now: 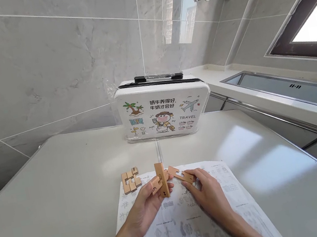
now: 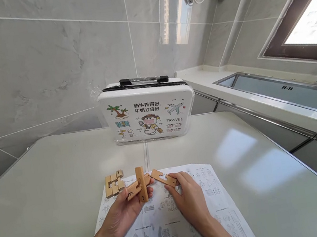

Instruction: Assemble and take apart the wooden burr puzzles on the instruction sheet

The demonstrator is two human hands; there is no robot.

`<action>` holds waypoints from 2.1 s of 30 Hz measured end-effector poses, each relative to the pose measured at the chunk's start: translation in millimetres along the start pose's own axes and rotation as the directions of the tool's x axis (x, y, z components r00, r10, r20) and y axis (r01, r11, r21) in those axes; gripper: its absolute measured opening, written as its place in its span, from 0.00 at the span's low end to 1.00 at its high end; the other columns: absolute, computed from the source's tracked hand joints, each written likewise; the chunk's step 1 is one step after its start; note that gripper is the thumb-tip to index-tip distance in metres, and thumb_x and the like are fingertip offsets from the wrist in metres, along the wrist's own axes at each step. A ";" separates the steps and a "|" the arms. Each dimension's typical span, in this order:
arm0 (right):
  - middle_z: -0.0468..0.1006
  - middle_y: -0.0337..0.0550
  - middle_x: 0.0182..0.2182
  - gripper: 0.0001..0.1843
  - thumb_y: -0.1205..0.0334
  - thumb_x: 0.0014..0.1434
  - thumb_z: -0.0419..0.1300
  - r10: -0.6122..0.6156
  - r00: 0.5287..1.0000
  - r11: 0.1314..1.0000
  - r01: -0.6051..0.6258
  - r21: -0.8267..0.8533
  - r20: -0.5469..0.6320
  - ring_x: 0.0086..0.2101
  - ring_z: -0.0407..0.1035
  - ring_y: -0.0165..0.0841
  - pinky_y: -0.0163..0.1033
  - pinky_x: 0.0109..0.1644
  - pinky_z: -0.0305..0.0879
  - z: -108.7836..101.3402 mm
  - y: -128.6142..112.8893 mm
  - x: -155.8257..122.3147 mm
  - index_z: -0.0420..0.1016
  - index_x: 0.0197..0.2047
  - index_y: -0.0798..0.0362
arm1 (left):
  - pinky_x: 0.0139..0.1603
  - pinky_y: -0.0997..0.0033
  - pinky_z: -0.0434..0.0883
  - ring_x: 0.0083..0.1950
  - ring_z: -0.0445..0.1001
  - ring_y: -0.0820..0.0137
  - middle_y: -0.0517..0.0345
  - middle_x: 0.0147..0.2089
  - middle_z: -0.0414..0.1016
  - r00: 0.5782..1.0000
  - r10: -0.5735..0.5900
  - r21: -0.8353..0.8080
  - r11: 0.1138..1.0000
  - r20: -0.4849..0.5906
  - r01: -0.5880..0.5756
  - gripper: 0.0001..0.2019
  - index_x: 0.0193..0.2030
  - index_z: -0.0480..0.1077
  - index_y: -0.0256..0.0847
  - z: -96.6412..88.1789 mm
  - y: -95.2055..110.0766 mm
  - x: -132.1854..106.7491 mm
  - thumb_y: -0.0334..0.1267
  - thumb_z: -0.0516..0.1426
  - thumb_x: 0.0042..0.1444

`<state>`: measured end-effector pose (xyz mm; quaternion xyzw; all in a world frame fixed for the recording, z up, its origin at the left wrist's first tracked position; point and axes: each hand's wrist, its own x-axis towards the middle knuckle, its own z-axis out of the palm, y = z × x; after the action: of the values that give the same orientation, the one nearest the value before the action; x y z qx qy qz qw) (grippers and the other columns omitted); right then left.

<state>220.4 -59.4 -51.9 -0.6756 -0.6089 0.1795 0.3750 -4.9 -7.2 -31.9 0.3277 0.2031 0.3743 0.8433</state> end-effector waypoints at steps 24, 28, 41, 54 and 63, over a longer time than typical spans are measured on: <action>0.76 0.47 0.42 0.08 0.55 0.69 0.60 -0.110 0.994 0.991 0.109 -0.078 -0.003 0.43 0.72 0.45 0.49 0.44 0.73 7.5 -1.4 -3.9 0.75 0.49 0.46 | 0.71 0.51 0.61 0.62 0.74 0.51 0.37 0.67 0.71 0.996 -0.055 0.087 0.995 0.075 0.049 0.30 0.62 0.75 0.33 7.8 2.8 2.5 0.57 0.62 0.63; 0.76 0.46 0.42 0.08 0.57 0.69 0.60 -0.130 0.991 0.985 0.127 -0.116 -0.016 0.42 0.72 0.43 0.48 0.43 0.72 8.5 -2.3 -4.0 0.74 0.50 0.46 | 0.71 0.51 0.62 0.61 0.74 0.51 0.36 0.66 0.71 0.996 -0.057 0.100 0.994 0.068 0.050 0.31 0.61 0.76 0.33 11.8 5.3 2.7 0.58 0.62 0.62; 0.75 0.50 0.47 0.13 0.52 0.71 0.57 -0.126 0.991 0.987 0.120 -0.103 -0.049 0.47 0.70 0.46 0.54 0.50 0.72 10.5 -1.7 -6.2 0.71 0.55 0.47 | 0.68 0.52 0.64 0.60 0.72 0.52 0.37 0.66 0.71 0.996 -0.067 0.147 0.988 0.066 0.056 0.32 0.64 0.74 0.35 16.7 9.1 2.7 0.59 0.60 0.63; 0.64 0.52 0.61 0.28 0.63 0.65 0.63 -0.392 0.920 0.904 0.381 0.197 0.020 0.57 0.69 0.47 0.55 0.58 0.73 -5.5 -21.6 -12.2 0.67 0.66 0.38 | 0.69 0.46 0.63 0.68 0.67 0.45 0.38 0.68 0.69 0.990 -0.133 0.288 0.951 0.053 0.113 0.42 0.70 0.67 0.44 17.6 3.3 1.7 0.57 0.70 0.51; 0.67 0.51 0.60 0.25 0.68 0.64 0.62 -0.359 0.933 0.923 0.353 0.151 0.014 0.58 0.70 0.45 0.51 0.56 0.75 -1.1 -24.8 -12.3 0.73 0.62 0.38 | 0.70 0.45 0.61 0.71 0.64 0.43 0.39 0.69 0.68 0.986 -0.152 0.359 0.925 0.063 0.120 0.45 0.69 0.68 0.46 22.9 3.3 -2.2 0.56 0.73 0.46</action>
<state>201.7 -72.0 -35.9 -0.5207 -0.7143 0.1663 0.4371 5.5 -16.4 -13.3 0.4760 0.2512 0.2570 0.8026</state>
